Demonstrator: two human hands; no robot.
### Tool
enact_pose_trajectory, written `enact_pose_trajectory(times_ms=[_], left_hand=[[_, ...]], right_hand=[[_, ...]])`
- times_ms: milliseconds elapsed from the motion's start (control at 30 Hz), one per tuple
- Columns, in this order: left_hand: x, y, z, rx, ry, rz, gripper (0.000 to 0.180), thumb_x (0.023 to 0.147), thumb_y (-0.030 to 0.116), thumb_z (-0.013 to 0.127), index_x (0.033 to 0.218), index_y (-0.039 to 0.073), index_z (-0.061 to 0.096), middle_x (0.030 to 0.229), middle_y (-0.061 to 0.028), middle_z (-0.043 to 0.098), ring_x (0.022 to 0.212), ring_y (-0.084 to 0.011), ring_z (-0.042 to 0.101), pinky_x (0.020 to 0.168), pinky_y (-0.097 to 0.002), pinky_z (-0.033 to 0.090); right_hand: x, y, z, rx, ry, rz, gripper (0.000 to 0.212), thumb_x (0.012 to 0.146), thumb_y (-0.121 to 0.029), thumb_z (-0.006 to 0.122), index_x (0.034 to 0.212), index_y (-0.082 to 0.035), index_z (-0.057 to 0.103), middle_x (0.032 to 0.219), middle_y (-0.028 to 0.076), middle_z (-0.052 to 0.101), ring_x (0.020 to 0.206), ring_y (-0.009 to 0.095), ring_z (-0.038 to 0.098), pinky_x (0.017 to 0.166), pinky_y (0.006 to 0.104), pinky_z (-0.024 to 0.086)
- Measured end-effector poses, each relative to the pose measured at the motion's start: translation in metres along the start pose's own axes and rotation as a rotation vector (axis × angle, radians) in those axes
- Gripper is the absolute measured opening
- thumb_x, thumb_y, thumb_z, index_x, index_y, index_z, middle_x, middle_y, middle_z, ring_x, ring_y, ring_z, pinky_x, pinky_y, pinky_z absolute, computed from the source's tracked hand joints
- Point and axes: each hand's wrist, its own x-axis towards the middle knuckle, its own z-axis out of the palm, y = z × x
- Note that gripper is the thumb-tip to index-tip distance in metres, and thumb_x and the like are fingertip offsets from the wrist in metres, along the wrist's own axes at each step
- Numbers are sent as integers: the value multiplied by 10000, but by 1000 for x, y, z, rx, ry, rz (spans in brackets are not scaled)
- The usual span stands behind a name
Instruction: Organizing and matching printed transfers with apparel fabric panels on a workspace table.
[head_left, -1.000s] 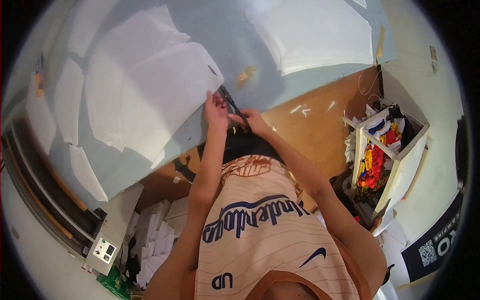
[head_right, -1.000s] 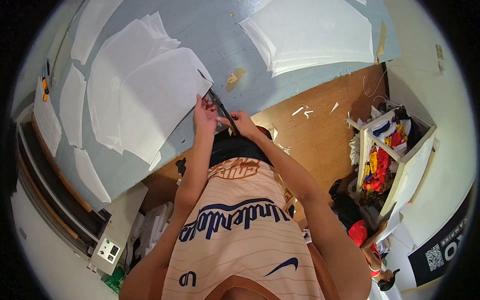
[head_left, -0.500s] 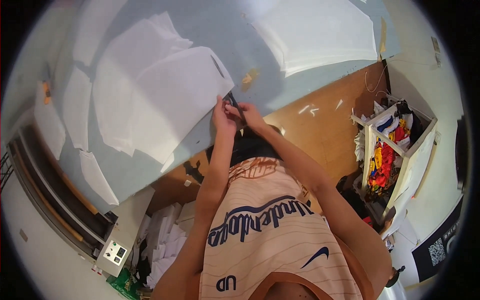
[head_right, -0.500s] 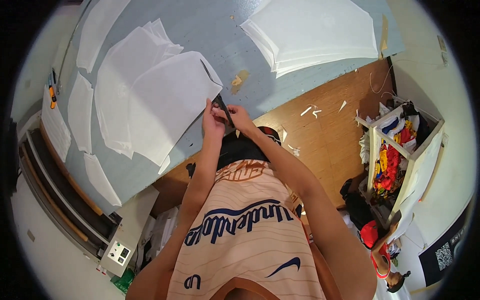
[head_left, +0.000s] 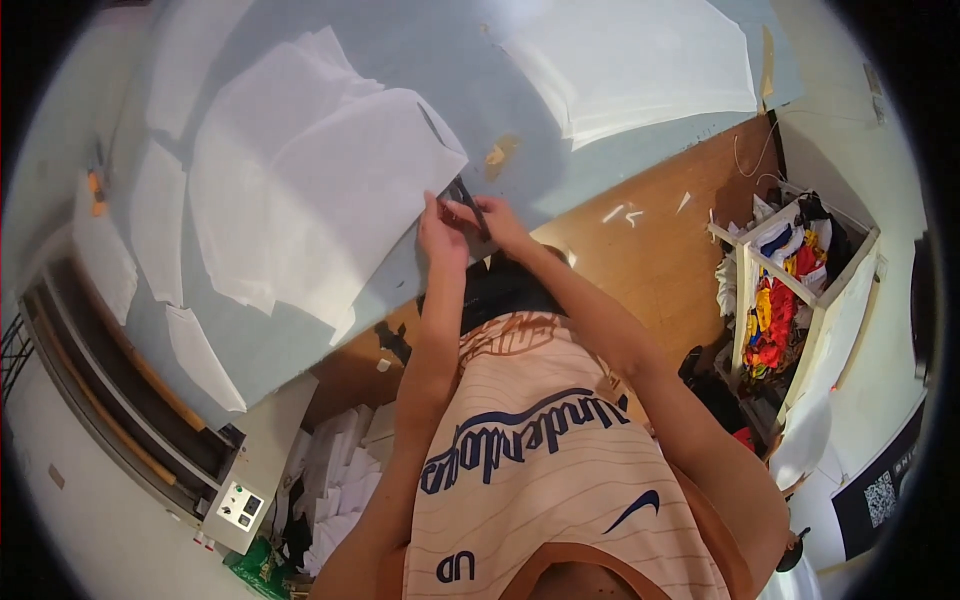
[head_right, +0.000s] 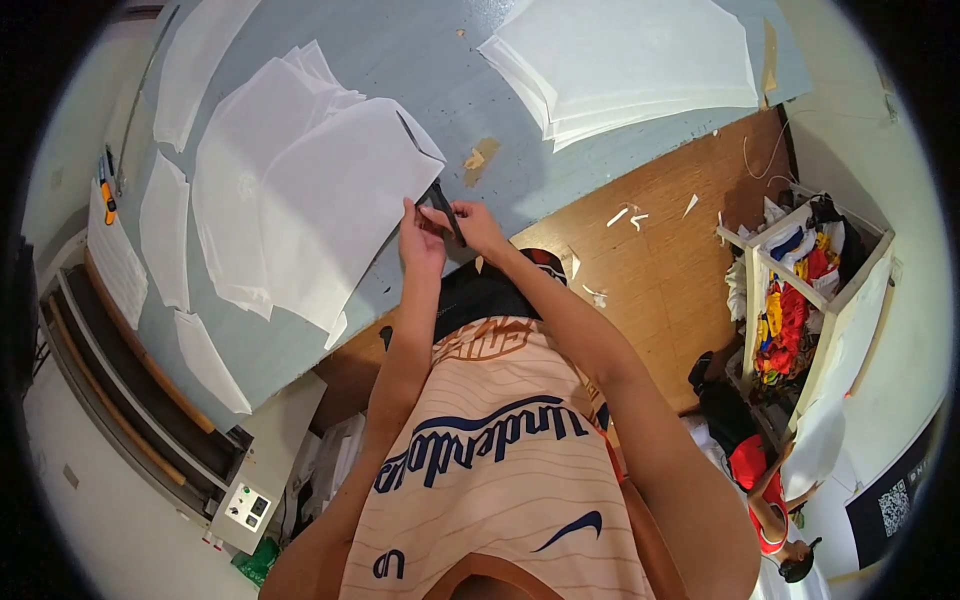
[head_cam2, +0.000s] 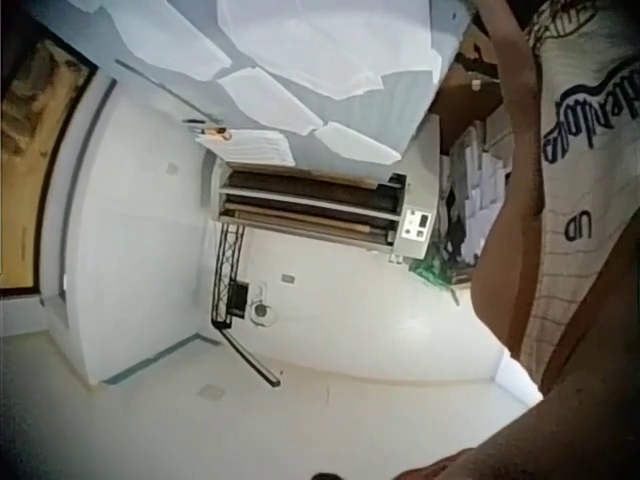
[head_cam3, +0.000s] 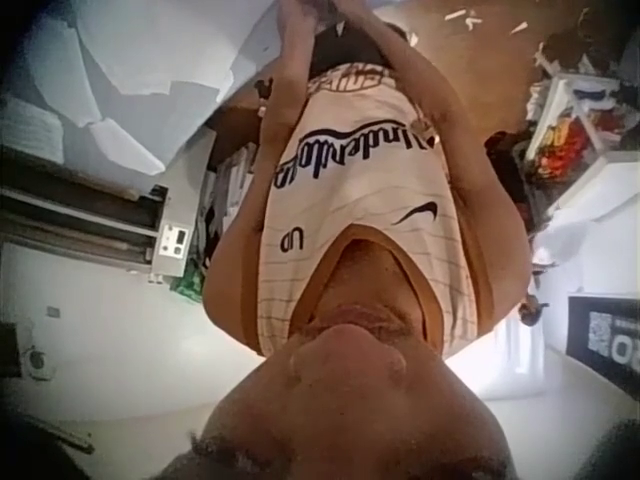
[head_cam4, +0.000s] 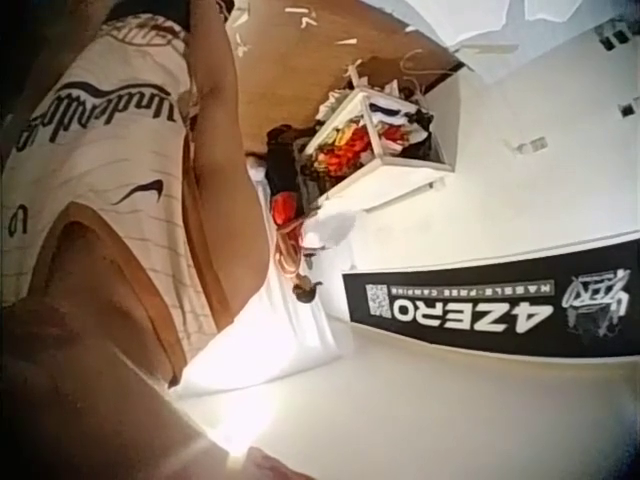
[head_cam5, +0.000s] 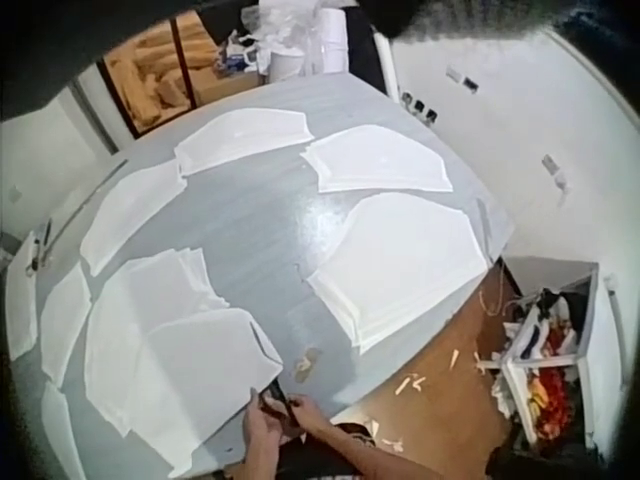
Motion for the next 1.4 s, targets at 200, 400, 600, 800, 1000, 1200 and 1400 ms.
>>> enact_pose_trajectory(times_ms=[200,400,600,800,1000,1200,1400], left_hand=[[-12,0,-8,95,25,-9,259,979,339,652,933,86,625,866,-15,624,781,-140,575,656,-291,418],[-19,-12,-10,30,-13,6,245,971,334,666,912,102,614,880,-25,664,790,-135,599,659,-301,423],[-26,-6,-48,158,-23,-89,243,943,331,702,915,107,610,860,-16,668,785,-145,614,663,-305,432],[-50,31,-91,182,43,-91,240,939,314,707,980,106,593,899,-33,675,839,-165,642,738,-323,482],[-64,63,-123,164,73,-159,258,951,296,685,1094,105,587,1064,-78,671,1013,-195,639,785,-318,490],[-50,71,-159,-30,-2,-73,301,983,214,628,1199,40,512,1180,-139,621,1179,-284,594,982,-410,505],[-44,86,-193,52,121,121,206,978,75,593,1134,11,474,1151,-203,613,1108,-360,636,976,-496,538]], right_hand=[[3,-9,-3,15,-25,-11,434,821,-483,797,781,-61,704,636,-22,582,532,81,506,495,235,387],[10,-23,14,36,-18,-23,432,838,-455,790,733,-56,661,625,-15,583,536,87,534,487,250,417],[16,-13,-15,-26,69,-165,482,845,-468,780,706,-29,640,575,-10,541,524,92,514,491,269,405],[-15,-8,-35,-487,227,-407,453,840,-420,785,760,7,655,546,57,508,518,157,452,515,325,393],[24,-62,19,-804,286,-740,305,860,-191,702,1060,6,582,765,179,648,717,416,617,677,478,490],[44,-66,38,-879,153,-765,536,802,-28,660,1294,-10,449,1071,217,634,999,443,603,855,506,493],[-53,17,9,-817,223,-563,478,869,-145,694,1295,-15,521,1039,232,676,976,425,644,824,445,517]])
